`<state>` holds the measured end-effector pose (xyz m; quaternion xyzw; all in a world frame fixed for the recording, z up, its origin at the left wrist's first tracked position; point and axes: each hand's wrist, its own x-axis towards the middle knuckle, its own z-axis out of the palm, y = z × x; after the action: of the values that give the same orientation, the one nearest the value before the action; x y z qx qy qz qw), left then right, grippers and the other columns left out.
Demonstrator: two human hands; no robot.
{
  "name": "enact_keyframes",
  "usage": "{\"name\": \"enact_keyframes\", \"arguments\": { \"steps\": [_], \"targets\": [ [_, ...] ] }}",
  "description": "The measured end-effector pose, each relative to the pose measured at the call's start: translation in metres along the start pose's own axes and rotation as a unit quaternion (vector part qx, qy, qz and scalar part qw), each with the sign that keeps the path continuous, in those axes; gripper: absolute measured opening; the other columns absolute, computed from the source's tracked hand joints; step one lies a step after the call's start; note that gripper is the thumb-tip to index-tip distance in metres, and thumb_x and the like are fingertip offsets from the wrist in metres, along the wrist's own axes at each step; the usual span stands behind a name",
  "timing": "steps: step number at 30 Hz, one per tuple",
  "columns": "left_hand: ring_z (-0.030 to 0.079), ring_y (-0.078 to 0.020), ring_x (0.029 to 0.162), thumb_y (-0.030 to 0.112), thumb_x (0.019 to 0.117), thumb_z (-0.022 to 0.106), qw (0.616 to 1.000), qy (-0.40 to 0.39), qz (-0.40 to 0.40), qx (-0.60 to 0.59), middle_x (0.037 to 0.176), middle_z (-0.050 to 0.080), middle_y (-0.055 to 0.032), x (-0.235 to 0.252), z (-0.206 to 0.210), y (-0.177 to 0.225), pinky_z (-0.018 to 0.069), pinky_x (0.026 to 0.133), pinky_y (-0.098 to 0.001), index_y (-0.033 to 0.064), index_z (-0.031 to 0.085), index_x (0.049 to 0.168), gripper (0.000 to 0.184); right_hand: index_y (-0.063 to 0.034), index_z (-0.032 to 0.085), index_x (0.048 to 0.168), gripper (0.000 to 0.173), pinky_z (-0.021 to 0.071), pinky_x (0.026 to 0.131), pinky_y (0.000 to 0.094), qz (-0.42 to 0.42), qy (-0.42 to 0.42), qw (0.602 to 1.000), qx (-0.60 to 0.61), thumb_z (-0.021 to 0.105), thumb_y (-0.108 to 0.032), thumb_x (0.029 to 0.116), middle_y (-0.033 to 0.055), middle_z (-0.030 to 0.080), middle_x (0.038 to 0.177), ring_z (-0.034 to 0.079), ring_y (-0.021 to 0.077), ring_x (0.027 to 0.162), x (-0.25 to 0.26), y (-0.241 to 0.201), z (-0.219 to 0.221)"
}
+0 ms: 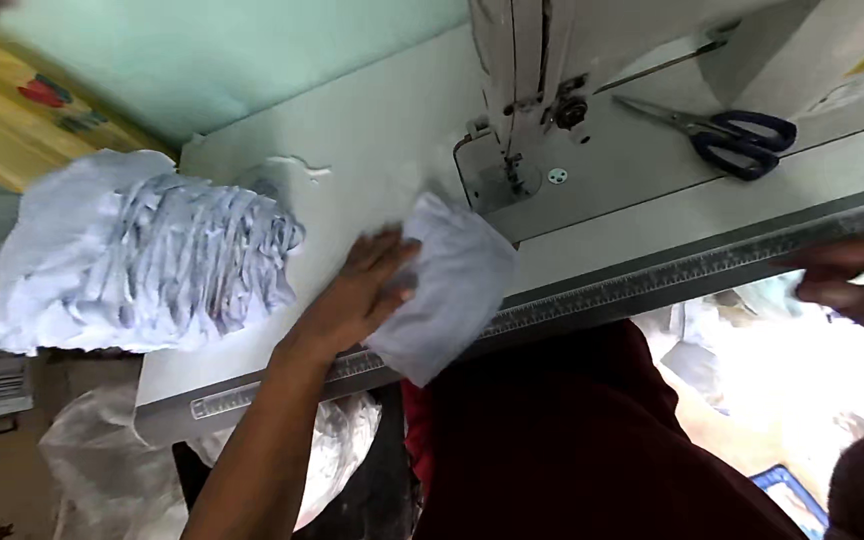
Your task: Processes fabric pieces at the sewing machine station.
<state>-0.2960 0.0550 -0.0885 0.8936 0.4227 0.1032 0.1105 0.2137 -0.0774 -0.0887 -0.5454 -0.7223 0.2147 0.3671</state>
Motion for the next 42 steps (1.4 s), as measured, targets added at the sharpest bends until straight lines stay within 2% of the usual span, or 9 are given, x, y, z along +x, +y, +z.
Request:
{"name": "enact_keyframes", "arguments": {
  "steps": [4, 8, 10, 14, 16, 19, 21, 28, 42],
  "targets": [
    [0.026, -0.0433, 0.153, 0.041, 0.1058, 0.043, 0.996, 0.069, -0.056, 0.025, 0.161, 0.035, -0.0248, 0.014, 0.001, 0.050, 0.0162, 0.123, -0.0665, 0.0059, 0.061, 0.139, 0.051, -0.0083, 0.075, 0.107, 0.031, 0.0584, 0.079, 0.0382, -0.222, -0.052, 0.971, -0.077, 0.055, -0.031, 0.1008, 0.0083, 0.070, 0.100, 0.068, 0.0206, 0.094, 0.078, -0.077, 0.092],
    [0.016, -0.0385, 0.157, 0.057, 0.1062, 0.030, 0.997, -0.004, -0.069, 0.024, 0.168, 0.025, -0.0198, 0.016, 0.031, 0.080, 0.0118, 0.124, -0.0663, 0.0032, 0.033, 0.160, 0.076, -0.0108, 0.061, 0.140, 0.040, 0.0353, 0.118, 0.0575, -0.266, -0.161, 0.940, -0.136, 0.054, -0.026, 0.1035, 0.0131, 0.056, 0.150, 0.047, 0.0340, 0.144, 0.121, -0.085, 0.162],
    [0.019, -0.0372, 0.157, 0.063, 0.1047, 0.028, 0.998, -0.017, 0.015, 0.059, 0.167, 0.028, -0.0186, 0.020, 0.038, 0.061, 0.0126, 0.124, -0.0654, 0.0044, 0.034, 0.160, 0.080, -0.0073, 0.062, 0.136, 0.041, 0.0409, 0.111, 0.0601, -0.216, -0.181, 0.936, -0.209, 0.058, -0.031, 0.1028, 0.0155, 0.060, 0.142, 0.055, 0.0361, 0.135, 0.122, -0.089, 0.166],
    [0.030, -0.0287, 0.154, 0.056, 0.1066, 0.025, 0.983, -0.026, 0.183, 0.016, 0.161, 0.043, -0.0109, 0.035, 0.021, 0.032, 0.0161, 0.126, -0.0584, 0.0110, 0.053, 0.149, 0.068, -0.0036, 0.070, 0.100, 0.031, 0.0523, 0.084, 0.0559, -0.197, -0.106, 0.942, -0.251, 0.058, -0.032, 0.1010, 0.0165, 0.068, 0.097, 0.067, 0.0371, 0.099, 0.106, -0.103, 0.151],
    [0.041, -0.0267, 0.149, 0.044, 0.1084, 0.028, 0.987, 0.014, 0.158, -0.011, 0.151, 0.055, -0.0094, 0.040, 0.018, 0.041, 0.0188, 0.125, -0.0591, 0.0080, 0.063, 0.137, 0.058, -0.0053, 0.070, 0.118, 0.032, 0.0500, 0.099, 0.0559, -0.227, -0.082, 0.945, -0.222, 0.055, -0.030, 0.1023, 0.0171, 0.069, 0.118, 0.064, 0.0365, 0.118, 0.108, -0.098, 0.160],
    [0.033, -0.0297, 0.153, 0.045, 0.1086, 0.030, 0.998, 0.010, 0.066, 0.009, 0.158, 0.047, -0.0111, 0.047, 0.025, 0.051, 0.0147, 0.125, -0.0616, 0.0051, 0.050, 0.150, 0.060, -0.0096, 0.053, 0.148, 0.050, 0.0294, 0.120, 0.0600, -0.203, -0.157, 0.946, -0.198, 0.048, -0.037, 0.1062, 0.0142, 0.048, 0.157, 0.038, 0.0334, 0.150, 0.116, -0.080, 0.175],
    [0.026, -0.0299, 0.156, 0.050, 0.1078, 0.028, 0.997, -0.016, 0.057, 0.042, 0.164, 0.037, -0.0103, 0.049, 0.032, 0.049, 0.0123, 0.125, -0.0624, 0.0074, 0.039, 0.158, 0.067, -0.0098, 0.050, 0.151, 0.056, 0.0285, 0.119, 0.0635, -0.177, -0.170, 0.948, -0.205, 0.046, -0.043, 0.1063, 0.0136, 0.047, 0.158, 0.040, 0.0340, 0.149, 0.118, -0.075, 0.173],
    [0.029, -0.0281, 0.155, 0.050, 0.1083, 0.028, 0.986, -0.047, 0.150, 0.050, 0.164, 0.039, -0.0095, 0.079, 0.034, 0.052, 0.0153, 0.127, -0.0566, 0.0078, 0.043, 0.156, 0.065, -0.0042, 0.063, 0.135, 0.050, 0.0404, 0.110, 0.0591, -0.170, -0.110, 0.950, -0.238, 0.053, -0.041, 0.1028, 0.0163, 0.064, 0.135, 0.057, 0.0369, 0.130, 0.117, -0.064, 0.154],
    [0.026, -0.0354, 0.155, 0.048, 0.1089, 0.029, 0.995, -0.045, 0.051, 0.075, 0.166, 0.033, -0.0139, 0.105, 0.036, 0.064, 0.0146, 0.123, -0.0651, 0.0068, 0.035, 0.160, 0.066, -0.0028, 0.049, 0.150, 0.067, 0.0300, 0.116, 0.0620, -0.128, -0.158, 0.942, -0.266, 0.041, -0.053, 0.1058, 0.0190, 0.047, 0.157, 0.041, 0.0397, 0.147, 0.154, -0.037, 0.139]
  ]
}}
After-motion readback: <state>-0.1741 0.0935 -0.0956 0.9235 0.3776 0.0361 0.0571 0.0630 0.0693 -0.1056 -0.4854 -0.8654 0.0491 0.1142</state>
